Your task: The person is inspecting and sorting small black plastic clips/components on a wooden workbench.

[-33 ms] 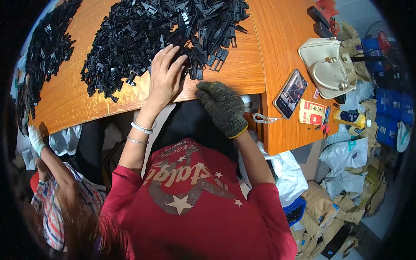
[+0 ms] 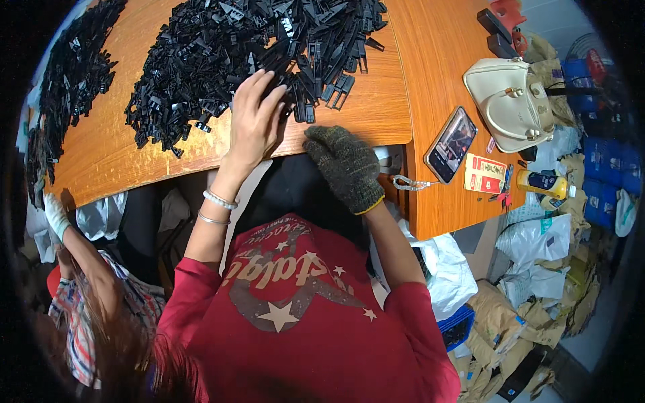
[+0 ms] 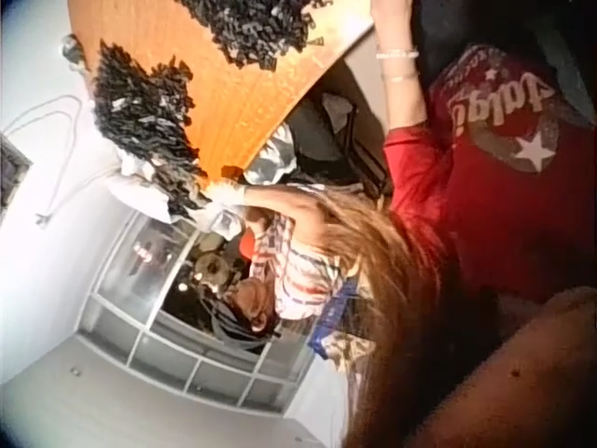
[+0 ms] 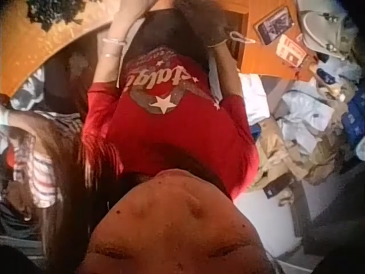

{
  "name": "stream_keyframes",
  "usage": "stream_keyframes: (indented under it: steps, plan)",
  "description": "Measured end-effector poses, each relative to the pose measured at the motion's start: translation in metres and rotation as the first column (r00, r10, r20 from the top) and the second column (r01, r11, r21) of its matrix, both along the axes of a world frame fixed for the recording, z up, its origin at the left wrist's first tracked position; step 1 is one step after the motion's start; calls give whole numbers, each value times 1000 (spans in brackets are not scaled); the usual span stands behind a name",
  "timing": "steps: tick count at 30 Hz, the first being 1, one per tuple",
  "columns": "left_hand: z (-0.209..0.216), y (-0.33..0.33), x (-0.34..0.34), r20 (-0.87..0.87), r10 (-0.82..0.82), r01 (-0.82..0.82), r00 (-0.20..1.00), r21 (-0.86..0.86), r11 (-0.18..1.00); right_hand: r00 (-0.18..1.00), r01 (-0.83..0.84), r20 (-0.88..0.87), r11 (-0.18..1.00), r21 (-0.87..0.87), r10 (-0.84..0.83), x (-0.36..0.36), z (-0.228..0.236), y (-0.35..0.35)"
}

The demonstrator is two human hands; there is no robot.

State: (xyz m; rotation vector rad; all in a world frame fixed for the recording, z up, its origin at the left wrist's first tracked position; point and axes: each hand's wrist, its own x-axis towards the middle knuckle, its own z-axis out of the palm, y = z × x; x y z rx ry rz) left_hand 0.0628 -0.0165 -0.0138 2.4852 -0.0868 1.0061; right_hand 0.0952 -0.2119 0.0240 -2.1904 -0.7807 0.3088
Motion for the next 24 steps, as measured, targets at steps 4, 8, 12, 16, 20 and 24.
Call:
stream_keyframes:
  steps: [4, 8, 12, 16, 20, 24]
  plan:
    - [3, -11, -27, 93, 139, -134, 986, -57, 989, 1000, -12, 25, 999, 47, 11, -5, -5, -2]
    - [-4, -28, -34, 13, 129, -127, 991, -106, 986, 999, 44, 13, 992, 121, -46, -9, -13, -5]
    - [-1, -38, -18, -31, 134, -136, 990, -74, 988, 994, 63, 76, 991, 114, -72, -12, -19, -6]
    - [6, -50, -11, -236, 198, -231, 951, -121, 965, 996, 55, 66, 994, 94, -61, -12, -22, -7]
    - [10, -53, -17, -362, 223, -305, 905, -187, 934, 994, 89, -79, 973, 213, -73, -14, -25, -7]
    - [11, -53, -21, -390, 190, -331, 901, -333, 883, 983, 129, -157, 967, 221, -95, -13, -28, -7]
